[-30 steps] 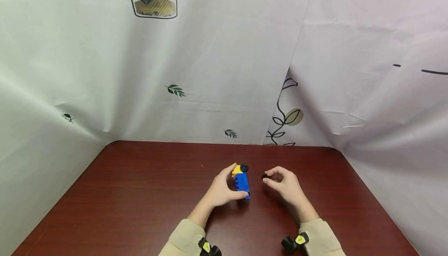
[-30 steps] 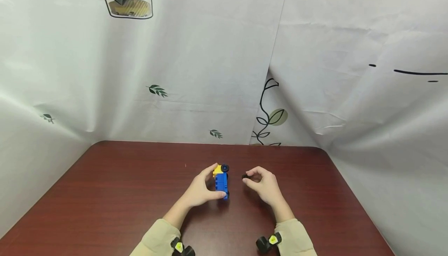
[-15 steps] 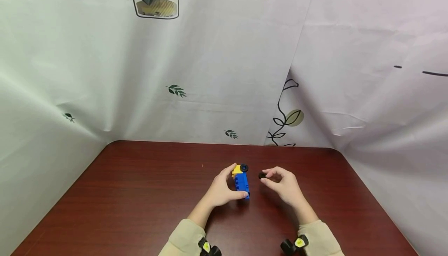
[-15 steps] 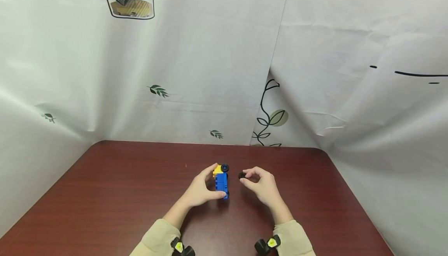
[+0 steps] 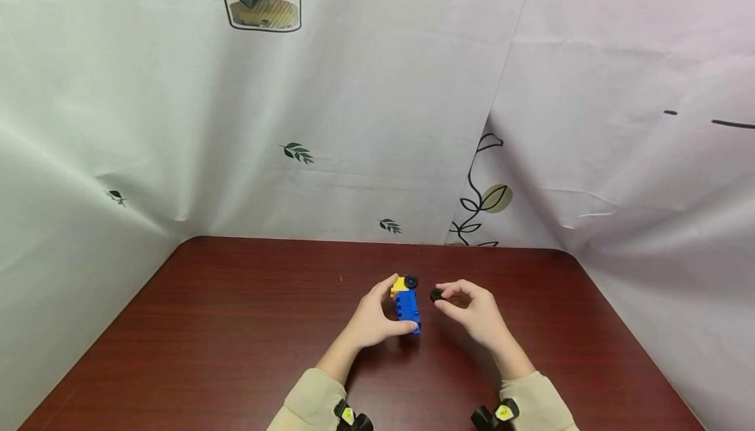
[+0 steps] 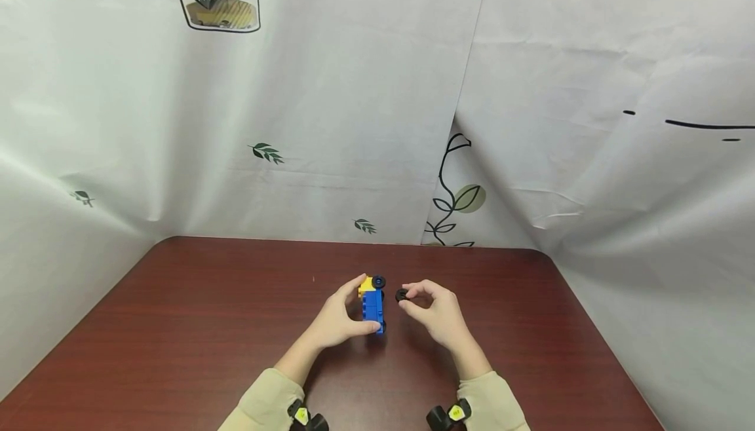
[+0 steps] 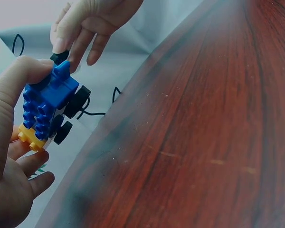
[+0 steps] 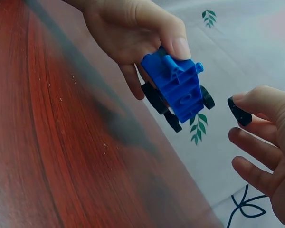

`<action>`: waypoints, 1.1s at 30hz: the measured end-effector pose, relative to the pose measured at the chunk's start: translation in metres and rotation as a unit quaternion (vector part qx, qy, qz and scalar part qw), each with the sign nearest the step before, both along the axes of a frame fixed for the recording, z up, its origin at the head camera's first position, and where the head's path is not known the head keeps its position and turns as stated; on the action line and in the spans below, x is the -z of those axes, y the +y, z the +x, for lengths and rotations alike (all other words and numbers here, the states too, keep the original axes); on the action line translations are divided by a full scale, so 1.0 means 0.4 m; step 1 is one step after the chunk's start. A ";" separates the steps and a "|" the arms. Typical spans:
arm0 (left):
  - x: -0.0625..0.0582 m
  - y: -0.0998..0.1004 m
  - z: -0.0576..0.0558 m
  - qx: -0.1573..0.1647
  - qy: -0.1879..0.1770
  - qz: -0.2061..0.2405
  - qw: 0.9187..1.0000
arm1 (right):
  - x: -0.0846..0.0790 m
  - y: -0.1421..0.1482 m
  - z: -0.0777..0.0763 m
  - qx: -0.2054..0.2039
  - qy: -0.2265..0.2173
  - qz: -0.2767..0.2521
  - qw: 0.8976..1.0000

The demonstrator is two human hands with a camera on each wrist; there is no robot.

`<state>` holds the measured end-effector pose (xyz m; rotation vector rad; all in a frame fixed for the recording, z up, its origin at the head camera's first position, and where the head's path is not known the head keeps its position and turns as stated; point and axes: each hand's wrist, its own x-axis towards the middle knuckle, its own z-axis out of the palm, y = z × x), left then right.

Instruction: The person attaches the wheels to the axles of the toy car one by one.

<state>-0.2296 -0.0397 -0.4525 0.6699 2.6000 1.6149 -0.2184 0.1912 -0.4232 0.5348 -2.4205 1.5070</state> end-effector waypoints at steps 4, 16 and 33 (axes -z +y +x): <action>0.002 0.001 -0.001 0.000 0.001 0.003 1.000 | -0.003 -0.008 0.004 -0.009 0.000 -0.005 1.000; 0.005 0.002 -0.004 -0.004 0.004 0.013 1.000 | -0.007 -0.028 0.014 -0.038 -0.006 0.004 0.999; 0.005 0.003 -0.005 0.004 0.005 0.032 0.999 | -0.009 -0.056 0.027 -0.072 -0.025 0.005 0.997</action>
